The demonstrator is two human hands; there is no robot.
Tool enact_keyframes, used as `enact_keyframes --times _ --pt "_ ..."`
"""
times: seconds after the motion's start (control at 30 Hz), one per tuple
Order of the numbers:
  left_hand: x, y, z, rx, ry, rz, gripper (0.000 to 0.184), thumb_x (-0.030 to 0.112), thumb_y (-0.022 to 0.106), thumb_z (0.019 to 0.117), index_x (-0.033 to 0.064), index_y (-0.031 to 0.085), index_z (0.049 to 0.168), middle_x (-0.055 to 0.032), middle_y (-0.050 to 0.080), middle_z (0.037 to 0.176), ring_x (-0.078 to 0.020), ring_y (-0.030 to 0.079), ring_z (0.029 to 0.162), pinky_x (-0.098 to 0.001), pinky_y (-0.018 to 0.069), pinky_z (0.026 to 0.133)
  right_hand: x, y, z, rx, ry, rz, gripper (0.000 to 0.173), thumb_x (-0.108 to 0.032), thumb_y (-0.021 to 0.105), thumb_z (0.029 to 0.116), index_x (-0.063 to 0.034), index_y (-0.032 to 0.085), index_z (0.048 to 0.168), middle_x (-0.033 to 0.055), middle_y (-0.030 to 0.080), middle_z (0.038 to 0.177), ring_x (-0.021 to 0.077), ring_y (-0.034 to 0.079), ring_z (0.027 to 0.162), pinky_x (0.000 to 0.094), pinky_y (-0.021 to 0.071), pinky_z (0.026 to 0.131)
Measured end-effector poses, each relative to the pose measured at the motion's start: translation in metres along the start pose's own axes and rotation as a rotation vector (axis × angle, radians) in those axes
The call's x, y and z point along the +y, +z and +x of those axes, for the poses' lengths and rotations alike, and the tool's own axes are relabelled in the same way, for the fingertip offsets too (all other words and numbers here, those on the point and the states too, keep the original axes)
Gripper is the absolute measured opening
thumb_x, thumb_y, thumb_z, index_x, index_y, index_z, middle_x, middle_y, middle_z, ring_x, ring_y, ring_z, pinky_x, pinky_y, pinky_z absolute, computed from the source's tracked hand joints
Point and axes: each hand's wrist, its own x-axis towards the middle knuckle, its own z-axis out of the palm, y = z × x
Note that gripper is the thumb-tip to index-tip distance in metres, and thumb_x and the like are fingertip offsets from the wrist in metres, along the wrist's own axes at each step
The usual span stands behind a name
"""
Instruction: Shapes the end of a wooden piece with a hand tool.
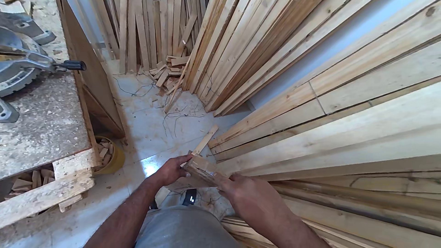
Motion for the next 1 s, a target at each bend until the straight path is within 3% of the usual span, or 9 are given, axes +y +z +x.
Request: enact_keyframes --times 0.13,0.27,0.47,0.53,0.6,0.67,0.73,0.83,1.0 --pt "0.002 -0.003 -0.001 0.021 0.000 -0.010 0.067 0.003 0.076 0.0902 0.0168 0.051 0.151 -0.0041 0.056 0.149 -0.0179 0.065 0.123 -0.0412 0.0551 0.105 0.009 0.003 -0.010 0.022 -0.024 -0.009 0.033 -0.019 0.055 0.1035 -0.0178 0.065 0.135 0.0158 0.070 0.089 0.0358 0.072 0.073 0.0506 0.0579 0.057" --pt "0.000 -0.004 -0.001 0.023 -0.006 -0.021 0.068 0.004 0.077 0.0895 0.0175 0.051 0.151 -0.0025 0.057 0.149 -0.0165 0.066 0.122 -0.0397 0.0566 0.103 0.032 0.001 -0.032 -0.004 -0.014 -0.032 0.037 -0.011 0.054 0.1010 -0.0199 0.065 0.135 0.0156 0.069 0.085 0.0365 0.071 0.070 0.0526 0.0568 0.055" --pt "0.001 -0.017 -0.004 0.030 -0.040 -0.054 0.070 0.002 0.078 0.0877 0.0176 0.052 0.150 -0.0022 0.062 0.143 -0.0156 0.066 0.122 -0.0393 0.0561 0.104 0.059 0.014 -0.071 -0.038 0.060 -0.133 0.029 -0.009 0.060 0.0961 -0.0219 0.073 0.119 0.0127 0.066 0.075 0.0354 0.068 0.061 0.0527 0.0521 0.047" --pt "0.001 -0.026 -0.005 0.039 -0.053 -0.049 0.070 0.002 0.078 0.0876 0.0173 0.052 0.150 -0.0016 0.063 0.142 -0.0143 0.065 0.124 -0.0390 0.0537 0.106 0.073 0.021 -0.086 0.079 0.110 0.021 0.031 -0.024 0.057 0.1013 -0.0186 0.068 0.130 0.0116 0.070 0.083 0.0319 0.070 0.064 0.0523 0.0555 0.049" --pt "0.000 -0.033 -0.007 0.059 -0.052 -0.043 0.068 0.001 0.078 0.0879 0.0159 0.053 0.150 -0.0025 0.065 0.139 -0.0148 0.065 0.123 -0.0396 0.0529 0.107 0.067 0.024 -0.085 0.220 0.240 0.286 0.049 -0.040 0.052 0.1053 -0.0107 0.058 0.144 0.0112 0.072 0.093 0.0274 0.069 0.068 0.0508 0.0583 0.056" --pt "-0.001 -0.035 -0.007 0.082 -0.053 -0.036 0.069 0.001 0.078 0.0878 0.0146 0.051 0.150 -0.0037 0.066 0.138 -0.0154 0.065 0.124 -0.0398 0.0519 0.108 0.046 0.034 -0.061 0.338 0.399 0.607 0.054 -0.051 0.059 0.0995 -0.0065 0.064 0.130 0.0077 0.069 0.089 0.0207 0.065 0.070 0.0445 0.0567 0.060" --pt "-0.001 -0.033 -0.007 0.115 -0.070 -0.045 0.069 0.002 0.078 0.0876 0.0138 0.051 0.150 -0.0048 0.066 0.137 -0.0160 0.065 0.123 -0.0391 0.0526 0.108 0.025 0.057 -0.020 0.381 0.507 0.914 0.050 -0.046 0.071 0.0923 -0.0014 0.066 0.115 0.0058 0.066 0.084 0.0172 0.063 0.070 0.0398 0.0559 0.063" --pt "0.000 -0.023 -0.012 0.201 -0.085 -0.072 0.067 0.003 0.080 0.0857 0.0110 0.054 0.147 -0.0069 0.067 0.134 -0.0174 0.067 0.120 -0.0399 0.0546 0.105 0.001 0.095 0.037 0.436 0.578 1.206 0.042 -0.034 0.078 0.0871 0.0007 0.064 0.107 0.0037 0.061 0.079 0.0134 0.058 0.067 0.0331 0.0525 0.063" --pt "0.008 -0.006 -0.046 0.461 -0.084 -0.107 0.065 0.006 0.083 0.0827 0.0025 0.056 0.142 -0.0098 0.069 0.130 -0.0164 0.068 0.118 -0.0364 0.0570 0.103 0.005 0.098 0.074 0.262 0.587 1.225 0.049 -0.034 0.084 0.0846 -0.0002 0.064 0.114 0.0084 0.065 0.088 0.0186 0.062 0.075 0.0381 0.0552 0.074"
